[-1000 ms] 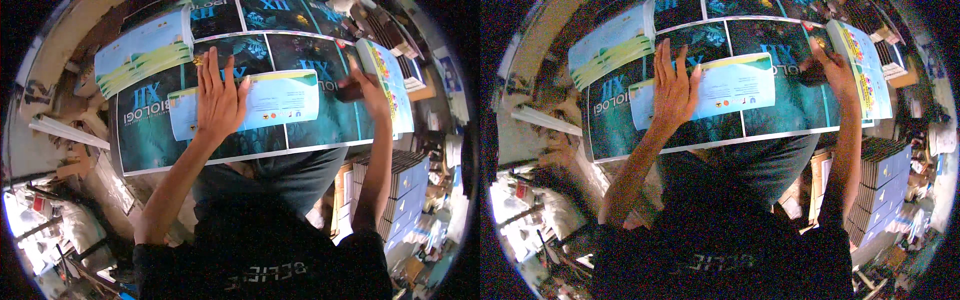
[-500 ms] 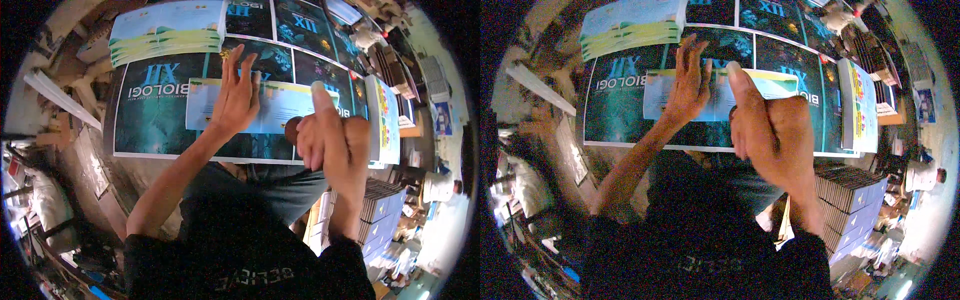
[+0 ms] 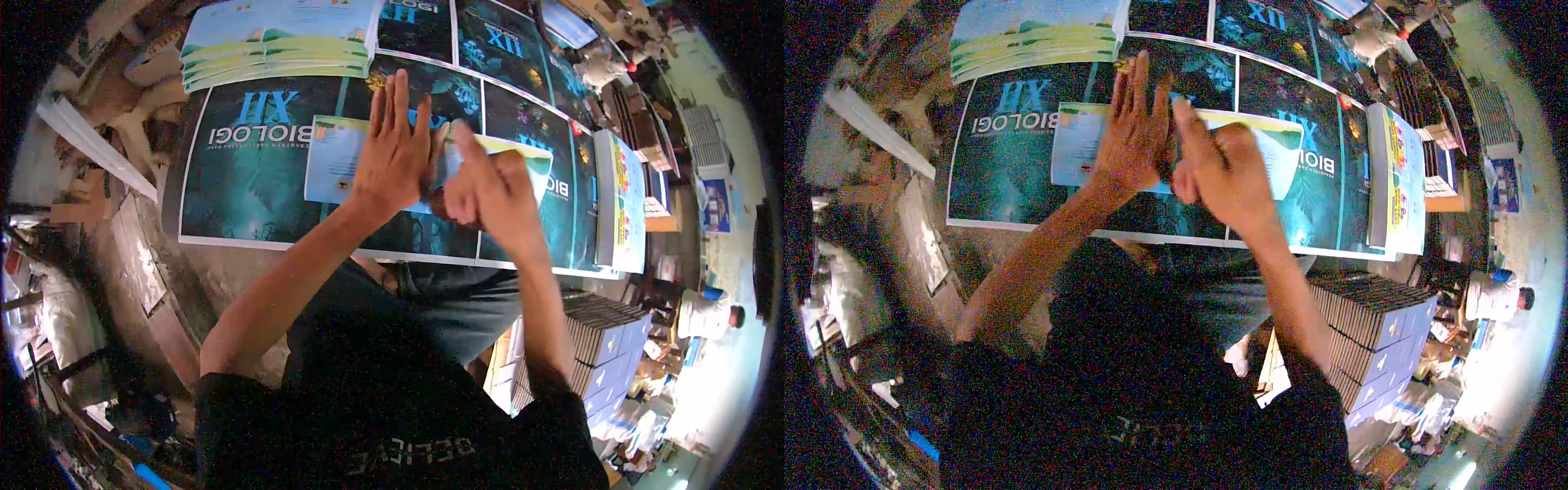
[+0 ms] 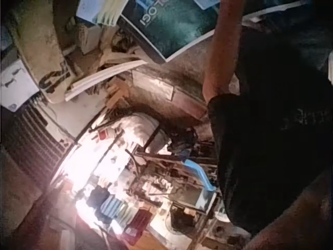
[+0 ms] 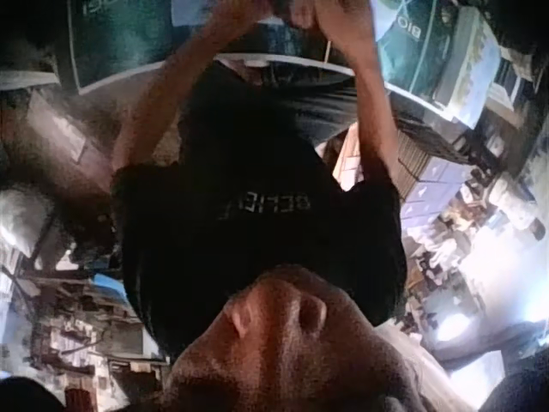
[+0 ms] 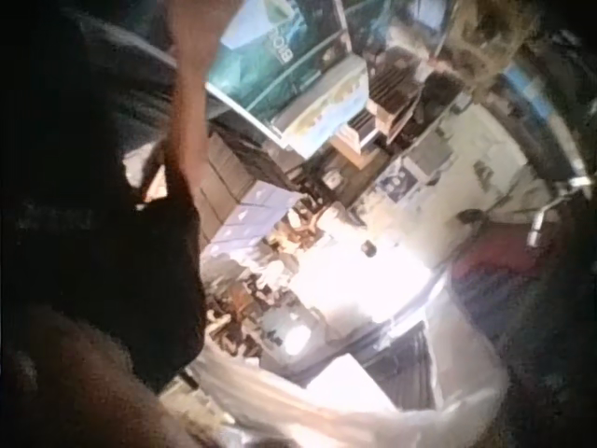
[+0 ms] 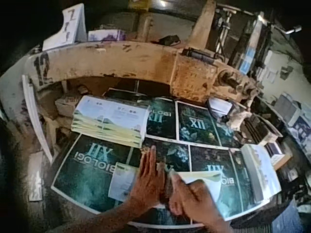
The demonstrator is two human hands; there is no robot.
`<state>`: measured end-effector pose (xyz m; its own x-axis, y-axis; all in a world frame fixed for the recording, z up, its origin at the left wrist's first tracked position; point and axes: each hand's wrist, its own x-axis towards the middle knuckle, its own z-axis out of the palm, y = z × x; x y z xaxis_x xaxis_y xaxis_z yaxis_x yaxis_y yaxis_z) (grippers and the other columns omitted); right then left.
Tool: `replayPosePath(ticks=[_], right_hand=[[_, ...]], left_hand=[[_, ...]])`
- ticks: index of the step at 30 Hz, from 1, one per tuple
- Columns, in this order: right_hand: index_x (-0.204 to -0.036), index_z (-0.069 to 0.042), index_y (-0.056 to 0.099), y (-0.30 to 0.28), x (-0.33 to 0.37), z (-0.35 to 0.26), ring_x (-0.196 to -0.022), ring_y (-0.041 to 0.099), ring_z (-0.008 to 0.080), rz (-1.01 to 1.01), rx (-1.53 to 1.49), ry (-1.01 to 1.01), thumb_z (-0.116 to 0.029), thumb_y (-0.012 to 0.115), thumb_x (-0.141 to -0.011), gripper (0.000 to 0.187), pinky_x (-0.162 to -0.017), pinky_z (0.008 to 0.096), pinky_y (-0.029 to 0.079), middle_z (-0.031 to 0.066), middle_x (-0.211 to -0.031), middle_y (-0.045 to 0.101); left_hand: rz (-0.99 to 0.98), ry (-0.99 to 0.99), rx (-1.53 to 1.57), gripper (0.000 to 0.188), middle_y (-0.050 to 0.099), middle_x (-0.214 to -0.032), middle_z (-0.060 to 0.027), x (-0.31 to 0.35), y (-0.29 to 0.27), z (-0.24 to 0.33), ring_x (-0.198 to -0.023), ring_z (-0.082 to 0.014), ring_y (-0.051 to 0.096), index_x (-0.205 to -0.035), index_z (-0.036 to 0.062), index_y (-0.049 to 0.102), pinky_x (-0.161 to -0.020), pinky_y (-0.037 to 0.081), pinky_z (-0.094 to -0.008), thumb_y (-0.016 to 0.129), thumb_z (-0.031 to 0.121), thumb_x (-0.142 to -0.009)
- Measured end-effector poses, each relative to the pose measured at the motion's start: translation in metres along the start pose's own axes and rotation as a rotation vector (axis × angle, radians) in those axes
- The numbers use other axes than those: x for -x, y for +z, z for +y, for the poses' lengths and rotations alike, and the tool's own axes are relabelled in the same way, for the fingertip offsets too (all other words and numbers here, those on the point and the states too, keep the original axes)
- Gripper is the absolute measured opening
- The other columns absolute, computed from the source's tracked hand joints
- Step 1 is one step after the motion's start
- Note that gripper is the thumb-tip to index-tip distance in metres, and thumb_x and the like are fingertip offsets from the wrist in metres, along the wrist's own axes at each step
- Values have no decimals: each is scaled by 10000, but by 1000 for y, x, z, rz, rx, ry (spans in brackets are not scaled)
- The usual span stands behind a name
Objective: The person folds printed covers and paper sheets, presses the creases using a wooden tool, and inserts the paper sheets into the covers to assemble booklets.
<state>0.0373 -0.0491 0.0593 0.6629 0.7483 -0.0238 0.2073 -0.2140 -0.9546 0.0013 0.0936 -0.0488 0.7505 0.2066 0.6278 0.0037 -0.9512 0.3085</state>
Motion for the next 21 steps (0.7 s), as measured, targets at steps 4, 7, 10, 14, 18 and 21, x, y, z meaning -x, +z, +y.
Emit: replayPosePath(ticks=[4, 7, 10, 14, 18, 21], right_hand=[[-567, -36, 580, -16, 44, -67, -383, 505, 122, 221, 209, 49, -463, 463, -1031, 641, -408, 284, 387, 48, -441, 518], [-549, -43, 618, -11, 42, -46, -368, 532, 189, 432, 195, 130, -401, 466, -1035, 623, -445, 327, 453, 53, -420, 513], [-558, -16, 629, -9, 13, 22, -361, 548, 219, 339, 329, -179, -363, 458, -1039, 618, -454, 351, 477, 69, -418, 532], [-578, 2, 627, -12, 17, 20, -388, 577, 200, 244, 267, -2, -357, 447, -1046, 617, -451, 353, 473, 87, -453, 575], [-557, 5, 611, -33, 18, 19, -406, 576, 168, 168, 110, -4, -366, 456, -1046, 632, -446, 331, 464, 88, -462, 576], [-495, -16, 556, -44, 29, -21, -386, 521, 133, 217, 142, -26, -398, 476, -1039, 670, -418, 305, 413, 64, -428, 521]], left_hand=[[1, -46, -89, 540, 220, -1508, -395, 0, -5, 3, -1419, -522, 242, -1364, -80, 431, -1177, 188, -578, 517, 277, -967], [-25, -36, -113, 533, 226, -1505, -397, -5, -6, 10, -1425, -506, 245, -1367, -63, 438, -1178, 185, -572, 514, 289, -974], [-20, -5, -182, 484, 241, -1504, -398, -10, -2, 22, -1423, -490, 271, -1307, -64, 519, -1183, 160, -555, 507, 272, -959], [17, 62, 24, 502, 223, -1555, -331, -8, 5, 46, -1474, -430, 209, -1310, -52, 527, -1181, 134, -576, 521, 258, -916], [-12, 42, -54, 493, 223, -1580, -276, -11, 14, 46, -1488, -383, 202, -1324, -47, 532, -1188, 124, -573, 516, 257, -936], [-15, -3, -114, 495, 258, -1570, -261, -8, 19, 42, -1483, -365, 223, -1340, -48, 512, -1188, 126, -574, 499, 277, -966]])
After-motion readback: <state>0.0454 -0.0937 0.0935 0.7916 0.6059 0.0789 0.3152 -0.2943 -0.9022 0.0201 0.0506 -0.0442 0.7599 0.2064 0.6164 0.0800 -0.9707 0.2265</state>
